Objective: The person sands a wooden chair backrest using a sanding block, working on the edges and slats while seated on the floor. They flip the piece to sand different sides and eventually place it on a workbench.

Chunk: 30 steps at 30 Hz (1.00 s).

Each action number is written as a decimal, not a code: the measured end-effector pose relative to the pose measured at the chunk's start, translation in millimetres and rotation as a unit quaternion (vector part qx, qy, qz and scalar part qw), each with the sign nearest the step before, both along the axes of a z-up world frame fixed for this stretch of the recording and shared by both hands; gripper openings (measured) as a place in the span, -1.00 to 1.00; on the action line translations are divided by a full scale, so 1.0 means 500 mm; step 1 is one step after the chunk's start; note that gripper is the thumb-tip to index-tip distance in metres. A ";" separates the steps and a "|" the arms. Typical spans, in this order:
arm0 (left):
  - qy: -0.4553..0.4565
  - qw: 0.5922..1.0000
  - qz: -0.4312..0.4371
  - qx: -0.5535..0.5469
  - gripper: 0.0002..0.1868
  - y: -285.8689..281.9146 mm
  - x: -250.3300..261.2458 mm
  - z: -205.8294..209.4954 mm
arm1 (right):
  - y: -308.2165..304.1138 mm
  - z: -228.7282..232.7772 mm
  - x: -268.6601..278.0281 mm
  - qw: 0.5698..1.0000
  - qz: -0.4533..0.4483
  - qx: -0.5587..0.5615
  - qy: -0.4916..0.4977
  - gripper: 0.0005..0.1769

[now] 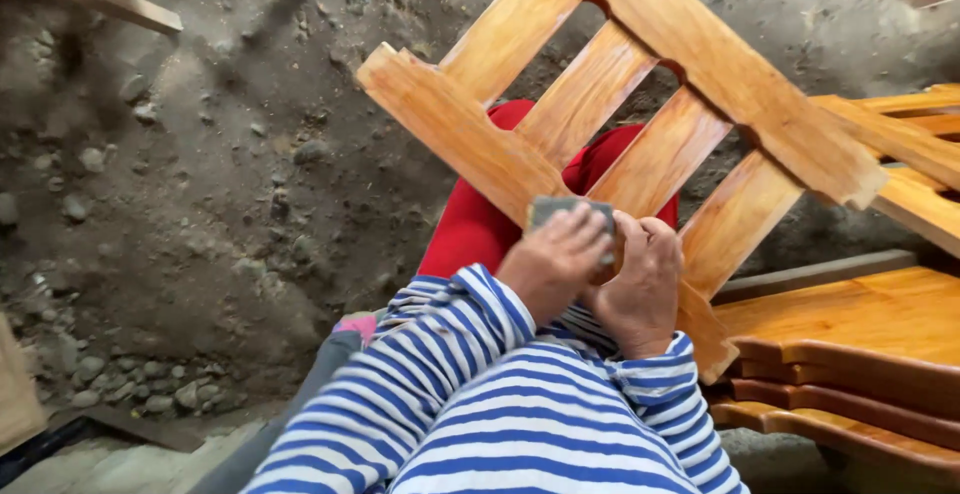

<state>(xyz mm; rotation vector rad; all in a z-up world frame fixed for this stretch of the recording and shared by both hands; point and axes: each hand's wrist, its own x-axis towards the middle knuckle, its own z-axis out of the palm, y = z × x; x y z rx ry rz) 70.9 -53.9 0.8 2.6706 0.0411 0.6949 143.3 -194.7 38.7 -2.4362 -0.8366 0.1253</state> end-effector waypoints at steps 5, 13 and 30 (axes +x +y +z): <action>0.034 0.975 -0.032 -0.218 -0.75 -0.017 0.024 0.045 | -0.006 -0.015 -0.004 0.993 0.013 0.074 -0.087 -0.11; 0.175 0.859 -0.074 -0.475 -0.78 0.101 0.054 0.123 | 0.029 0.033 -0.017 0.982 0.104 0.155 -0.016 -0.34; 0.276 0.941 0.197 0.008 -0.49 0.480 0.121 -0.053 | 0.001 0.026 0.011 0.981 0.169 0.034 -0.087 -0.35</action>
